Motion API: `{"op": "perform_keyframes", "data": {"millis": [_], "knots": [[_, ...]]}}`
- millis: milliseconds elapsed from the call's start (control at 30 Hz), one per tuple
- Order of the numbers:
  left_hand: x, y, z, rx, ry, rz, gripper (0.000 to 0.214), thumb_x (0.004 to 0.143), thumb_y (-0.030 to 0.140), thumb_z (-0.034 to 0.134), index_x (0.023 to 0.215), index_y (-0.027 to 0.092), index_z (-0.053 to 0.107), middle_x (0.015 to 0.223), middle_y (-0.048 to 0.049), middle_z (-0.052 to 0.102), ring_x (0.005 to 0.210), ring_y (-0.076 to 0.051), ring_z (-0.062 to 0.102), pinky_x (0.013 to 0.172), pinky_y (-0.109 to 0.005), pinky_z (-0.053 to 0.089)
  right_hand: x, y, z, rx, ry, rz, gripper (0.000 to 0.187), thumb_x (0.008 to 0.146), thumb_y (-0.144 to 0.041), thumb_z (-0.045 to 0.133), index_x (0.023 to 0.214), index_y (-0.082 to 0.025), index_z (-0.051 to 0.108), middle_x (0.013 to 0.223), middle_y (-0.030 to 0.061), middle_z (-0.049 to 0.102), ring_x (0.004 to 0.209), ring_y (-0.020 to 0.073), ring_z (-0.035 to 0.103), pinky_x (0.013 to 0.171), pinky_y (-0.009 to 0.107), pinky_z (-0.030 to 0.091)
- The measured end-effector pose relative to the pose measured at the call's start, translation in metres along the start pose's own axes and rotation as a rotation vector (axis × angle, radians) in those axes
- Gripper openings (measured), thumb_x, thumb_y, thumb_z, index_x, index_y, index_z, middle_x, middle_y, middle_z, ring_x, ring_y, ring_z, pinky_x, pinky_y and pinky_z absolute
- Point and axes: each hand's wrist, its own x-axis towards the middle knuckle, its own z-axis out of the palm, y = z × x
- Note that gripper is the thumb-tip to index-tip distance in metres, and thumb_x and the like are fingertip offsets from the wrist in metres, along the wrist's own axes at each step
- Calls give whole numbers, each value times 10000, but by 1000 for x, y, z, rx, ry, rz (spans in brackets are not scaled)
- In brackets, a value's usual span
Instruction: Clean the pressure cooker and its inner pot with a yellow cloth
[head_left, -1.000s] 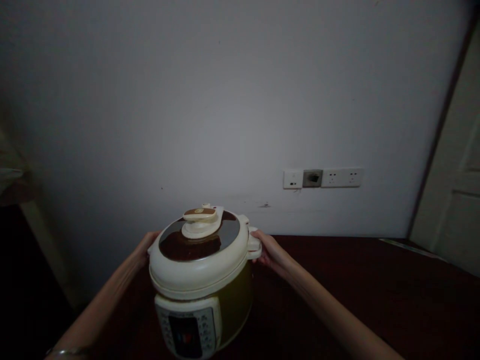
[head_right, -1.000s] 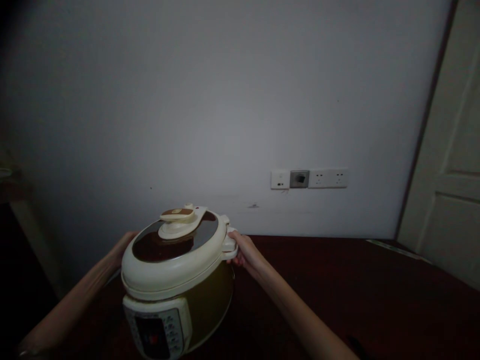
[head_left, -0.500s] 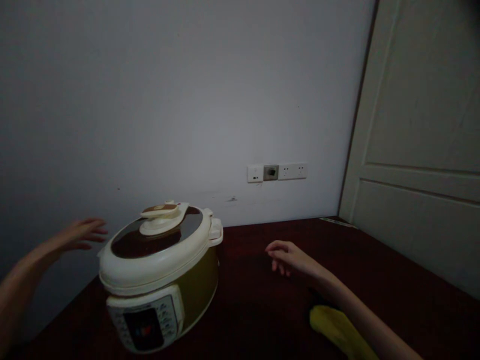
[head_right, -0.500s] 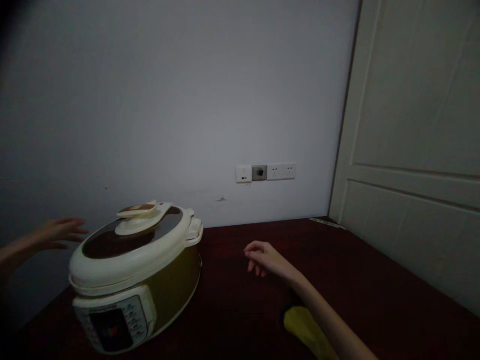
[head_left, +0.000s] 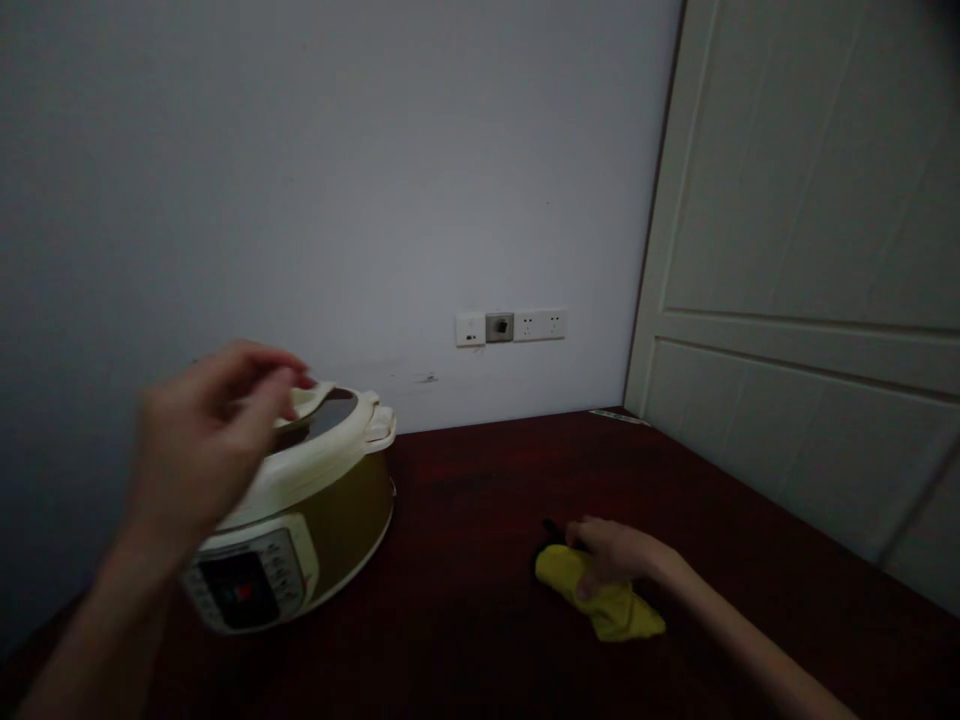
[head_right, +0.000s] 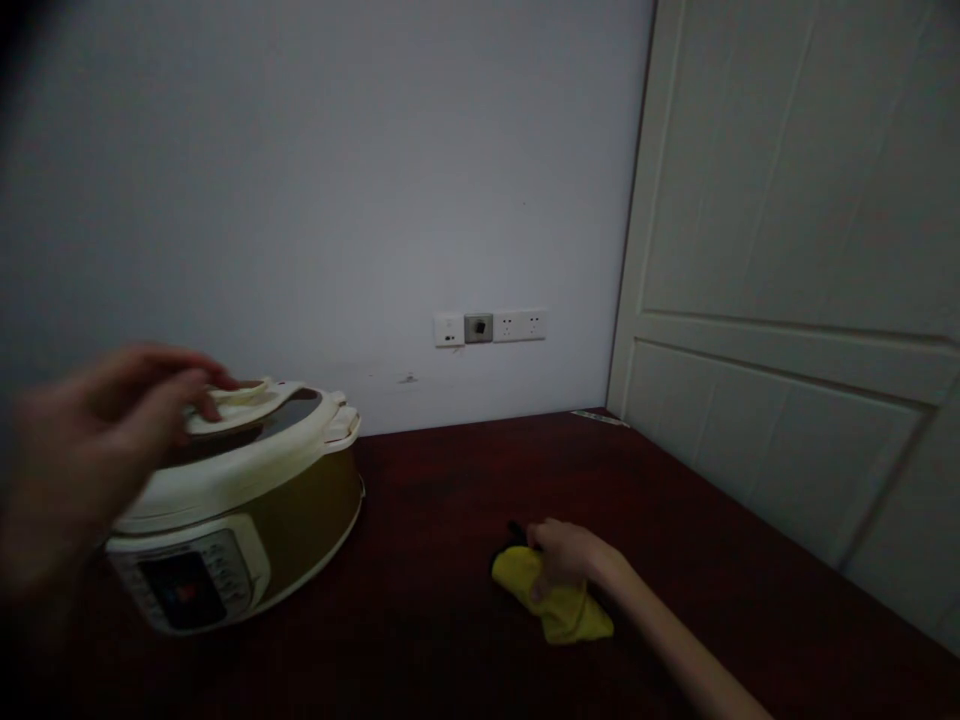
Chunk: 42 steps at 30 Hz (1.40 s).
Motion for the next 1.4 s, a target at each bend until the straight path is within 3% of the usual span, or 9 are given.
{"op": "perform_keyframes", "data": {"millis": [100, 167, 333, 467, 700, 833, 1000, 1200, 1400], "knots": [[-3, 79, 75, -105, -324, 63, 237, 808, 345, 522, 802, 165, 676, 697, 16, 640, 664, -140, 559, 649, -254, 413, 9, -2, 14, 68, 85, -81, 823, 521, -435, 767, 1269, -191, 525, 1270, 149, 523, 1204, 345, 460, 957, 404, 374], [-21, 92, 118, -130, -533, 27, 202, 777, 303, 526, 765, 179, 684, 686, -13, 653, 629, -157, 557, 636, -265, 395, 14, -9, 20, 97, 116, -132, 851, 526, -444, 765, 1292, -181, 504, 1288, 156, 497, 1210, 350, 445, 983, 420, 353], [-74, 46, 201, -111, -926, -56, 212, 713, 248, 514, 778, 174, 701, 771, -62, 697, 679, -172, 597, 616, -251, 398, 30, -49, 38, 184, 145, -343, 786, 555, -505, 749, 1224, -145, 545, 1187, 143, 521, 1136, 316, 482, 959, 398, 379], [-97, 8, 235, -141, -1239, -134, 231, 659, 214, 538, 800, 171, 716, 691, -21, 677, 610, -149, 559, 581, -235, 397, 45, -85, 51, 252, 115, -434, 853, 560, -534, 751, 1277, -145, 501, 1262, 158, 468, 1219, 335, 408, 1012, 429, 320], [-107, -25, 233, -187, -1280, -280, 269, 638, 212, 566, 855, 161, 715, 634, 26, 610, 568, -109, 492, 536, -206, 373, 54, -90, 46, 235, 153, -485, 597, 757, -564, 578, 1205, -171, 534, 1184, 140, 541, 1073, 277, 536, 910, 382, 395], [-116, -31, 230, -269, -1264, -365, 243, 658, 261, 585, 840, 156, 708, 631, 21, 590, 548, -100, 475, 516, -204, 368, 59, -71, 46, 148, 169, -362, 487, 730, -495, 616, 1073, -151, 595, 1042, 143, 624, 930, 285, 593, 791, 370, 428], [-119, -29, 231, -369, -1161, -463, 246, 725, 298, 555, 846, 133, 692, 655, -5, 607, 590, -121, 532, 568, -234, 427, 63, -64, 43, 278, 176, -424, 273, 728, -391, 625, 860, -154, 655, 862, 70, 661, 788, 222, 591, 674, 301, 427], [-102, -7, 218, -825, -856, -415, 455, 742, 433, 637, 1080, 130, 646, 1095, -104, 661, 1022, -208, 581, 908, -322, 415, 46, -74, -3, 536, 317, -558, 273, 787, -410, 576, 869, -156, 636, 826, 34, 640, 746, 180, 571, 638, 267, 429], [-80, 18, 211, -1193, -667, -468, 749, 549, 251, 830, 1235, 159, 545, 1248, -126, 596, 1117, -228, 558, 960, -341, 416, 16, -89, -54, 586, 605, -639, 245, 807, -408, 571, 915, -190, 602, 862, 43, 654, 776, 189, 582, 685, 289, 447]]}}
